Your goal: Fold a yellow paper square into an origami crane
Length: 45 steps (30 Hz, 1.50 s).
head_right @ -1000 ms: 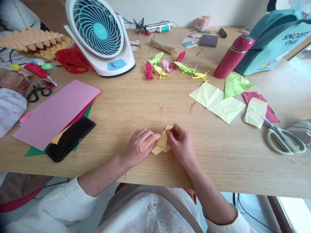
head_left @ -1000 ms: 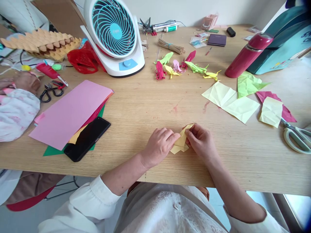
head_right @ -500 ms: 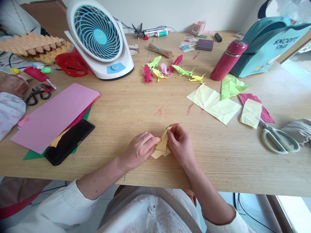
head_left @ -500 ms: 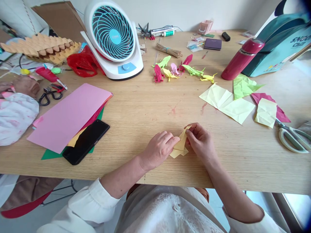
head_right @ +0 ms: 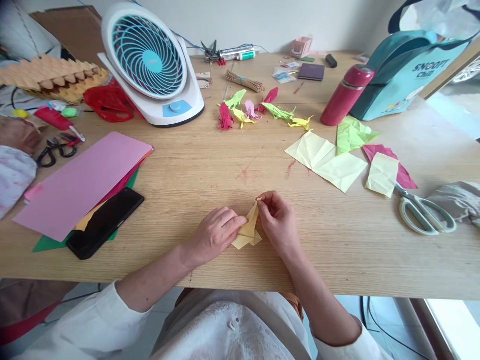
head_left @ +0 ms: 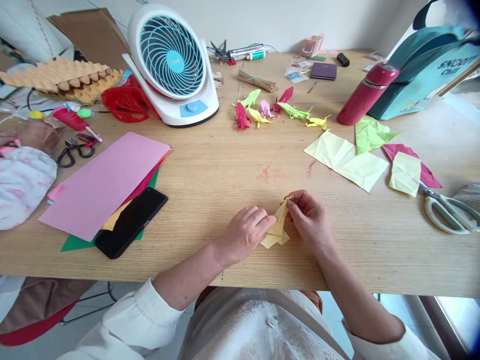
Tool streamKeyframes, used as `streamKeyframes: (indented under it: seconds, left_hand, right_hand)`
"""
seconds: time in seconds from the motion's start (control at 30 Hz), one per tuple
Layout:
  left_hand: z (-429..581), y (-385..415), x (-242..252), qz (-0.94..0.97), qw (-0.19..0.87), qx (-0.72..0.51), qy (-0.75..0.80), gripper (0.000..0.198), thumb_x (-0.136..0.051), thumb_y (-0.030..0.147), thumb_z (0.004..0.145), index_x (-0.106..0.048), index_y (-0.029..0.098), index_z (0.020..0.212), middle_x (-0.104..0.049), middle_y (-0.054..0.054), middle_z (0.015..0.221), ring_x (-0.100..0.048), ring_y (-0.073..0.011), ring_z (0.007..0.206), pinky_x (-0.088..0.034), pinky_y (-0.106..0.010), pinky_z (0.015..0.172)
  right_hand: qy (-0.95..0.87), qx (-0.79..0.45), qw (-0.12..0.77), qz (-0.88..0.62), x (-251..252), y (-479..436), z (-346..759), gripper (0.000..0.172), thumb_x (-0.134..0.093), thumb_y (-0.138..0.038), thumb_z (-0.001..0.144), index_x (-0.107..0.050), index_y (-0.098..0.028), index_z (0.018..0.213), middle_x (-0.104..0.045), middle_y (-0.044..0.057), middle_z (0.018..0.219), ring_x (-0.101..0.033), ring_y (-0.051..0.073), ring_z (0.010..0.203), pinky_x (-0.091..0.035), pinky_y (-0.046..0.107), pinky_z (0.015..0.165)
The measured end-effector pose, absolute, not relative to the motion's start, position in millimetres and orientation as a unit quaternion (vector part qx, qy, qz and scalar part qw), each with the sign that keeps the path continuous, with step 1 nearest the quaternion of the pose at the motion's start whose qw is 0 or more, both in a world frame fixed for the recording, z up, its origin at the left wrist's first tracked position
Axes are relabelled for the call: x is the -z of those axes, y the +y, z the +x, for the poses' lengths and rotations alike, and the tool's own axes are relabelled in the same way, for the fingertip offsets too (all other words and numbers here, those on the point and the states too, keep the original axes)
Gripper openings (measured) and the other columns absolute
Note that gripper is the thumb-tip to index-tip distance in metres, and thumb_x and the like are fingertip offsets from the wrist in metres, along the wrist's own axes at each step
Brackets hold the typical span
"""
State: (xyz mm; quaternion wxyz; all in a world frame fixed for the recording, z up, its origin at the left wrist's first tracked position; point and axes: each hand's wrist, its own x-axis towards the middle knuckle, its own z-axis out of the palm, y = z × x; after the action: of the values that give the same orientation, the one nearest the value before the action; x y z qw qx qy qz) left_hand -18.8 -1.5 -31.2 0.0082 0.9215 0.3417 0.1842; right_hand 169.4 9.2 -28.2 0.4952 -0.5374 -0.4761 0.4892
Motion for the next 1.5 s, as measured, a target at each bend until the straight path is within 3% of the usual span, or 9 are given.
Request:
streamKeyframes:
  seconds: [0.67,0.8,0.87,0.97,1.1,1.3,1.5]
  left_hand:
    - [-18,-3,32,0.929,0.001,-0.193,0.316,0.018,-0.045,0.011,0.096,-0.059,0.016,0.105,-0.061,-0.005,0.087,-0.055,-0.0203,0.082,-0.045,-0.034,0.074]
    - [-18,-3,27,0.900,0.167,-0.237,0.325,0.015,-0.056,0.027,0.096,-0.064,0.016,0.102,-0.066,-0.006,0.092,-0.059,-0.0197,0.085,-0.047,-0.032,0.077]
    - [-20,0,23,0.850,0.318,-0.252,0.336,0.024,-0.053,0.036,0.099,-0.066,0.015,0.101,-0.069,-0.006,0.092,-0.063,-0.0178,0.084,-0.049,-0.029,0.076]
    - [-20,7,18,0.753,0.494,-0.256,0.353,0.033,-0.042,0.036,0.104,-0.067,0.016,0.097,-0.071,-0.005,0.089,-0.066,-0.0156,0.084,-0.051,-0.026,0.075]
    - [-15,24,17,0.660,0.525,-0.358,0.400,0.013,-0.060,0.029,0.094,-0.059,0.017,0.093,-0.063,0.001,0.078,-0.061,-0.0095,0.065,-0.050,-0.022,0.065]
    - [-3,43,21,0.598,0.617,-0.394,0.325,0.026,-0.071,0.037,0.087,-0.062,0.016,0.099,-0.062,0.001,0.079,-0.059,-0.0085,0.067,-0.050,-0.021,0.064]
    - [-3,44,25,0.571,0.642,-0.395,0.325,0.032,-0.076,0.043,0.081,-0.066,0.015,0.090,-0.063,0.000,0.080,-0.056,-0.0081,0.066,-0.049,-0.022,0.064]
  right_hand:
    - [-0.496,-0.459,0.495,-0.546,28,10,170,0.027,-0.065,-0.047,0.086,-0.060,-0.021,0.080,-0.056,-0.002,0.068,-0.050,0.012,0.057,-0.042,0.024,0.053]
    - [-0.486,-0.471,0.487,-0.552,30,9,171,0.029,-0.065,-0.050,0.087,-0.060,-0.022,0.081,-0.049,-0.004,0.060,-0.043,0.011,0.050,-0.033,0.024,0.045]
    - [-0.495,-0.467,0.486,-0.550,31,8,171,0.030,-0.064,-0.052,0.087,-0.060,-0.022,0.083,-0.047,-0.004,0.060,-0.041,0.011,0.049,-0.032,0.025,0.045]
    - [-0.532,-0.440,0.488,-0.534,31,8,172,0.029,-0.064,-0.051,0.088,-0.061,-0.022,0.084,-0.052,-0.002,0.066,-0.043,0.012,0.056,-0.035,0.025,0.050]
    - [-0.558,-0.442,0.485,-0.507,30,8,171,0.028,-0.064,-0.050,0.088,-0.063,-0.022,0.084,-0.055,-0.001,0.069,-0.045,0.013,0.059,-0.036,0.026,0.053]
    - [-0.527,-0.516,0.492,-0.462,31,7,169,0.022,-0.067,-0.046,0.088,-0.064,-0.024,0.093,-0.066,0.002,0.084,-0.060,0.016,0.073,-0.046,0.028,0.064]
    - [-0.515,-0.518,0.515,-0.449,32,7,168,0.026,-0.071,-0.042,0.086,-0.054,-0.027,0.098,-0.064,0.000,0.082,-0.061,0.017,0.072,-0.048,0.029,0.065]
